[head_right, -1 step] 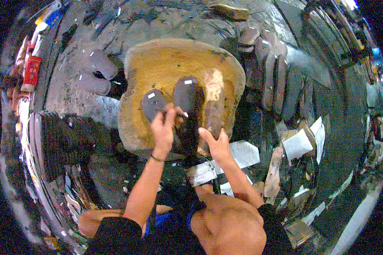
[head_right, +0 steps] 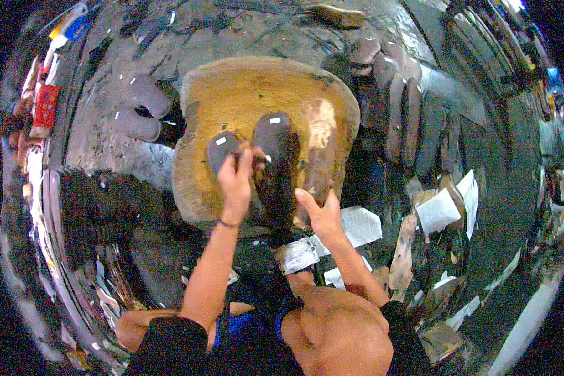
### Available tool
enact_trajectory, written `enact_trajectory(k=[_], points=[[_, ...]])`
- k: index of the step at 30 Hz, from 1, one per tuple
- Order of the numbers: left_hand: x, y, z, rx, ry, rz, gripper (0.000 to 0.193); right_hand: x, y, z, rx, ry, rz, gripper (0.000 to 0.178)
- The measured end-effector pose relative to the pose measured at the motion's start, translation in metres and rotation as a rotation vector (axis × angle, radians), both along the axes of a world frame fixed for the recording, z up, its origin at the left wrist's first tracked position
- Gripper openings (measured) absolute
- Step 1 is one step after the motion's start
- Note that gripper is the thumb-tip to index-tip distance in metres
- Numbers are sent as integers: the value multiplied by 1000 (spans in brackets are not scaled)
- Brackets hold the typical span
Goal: The person sits on the floor and uses a hammer to drive small metal fasteners into the straps of several gray sandals placed on a wooden block. The person repeatedly picks up sandals, positions them, hammers the fasteners, and sets the finished sandals aside.
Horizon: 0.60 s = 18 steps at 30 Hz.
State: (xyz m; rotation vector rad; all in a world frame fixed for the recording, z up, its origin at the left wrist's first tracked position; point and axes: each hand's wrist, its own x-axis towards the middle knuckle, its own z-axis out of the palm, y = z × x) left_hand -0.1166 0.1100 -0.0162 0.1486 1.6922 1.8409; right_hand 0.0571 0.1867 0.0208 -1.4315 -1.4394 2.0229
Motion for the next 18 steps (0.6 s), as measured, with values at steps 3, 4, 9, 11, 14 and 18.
enact_trajectory(k=[3,4,9,11,14,18], points=[[-41,42,-16,94,74,-65,23,9,-2,6,67,35,-78,38],[-47,54,-22,146,39,-85,23,9,-3,9,94,54,-103,38],[-53,72,-33,-68,278,-165,27,8,0,33,158,14,-99,45],[-48,71,-33,-96,314,-153,25,11,6,48,182,47,-90,45],[-49,69,-32,-159,467,-135,21,8,16,90,323,145,-111,45],[-43,70,-31,-203,852,-147,19,-5,37,155,635,865,-163,51]])
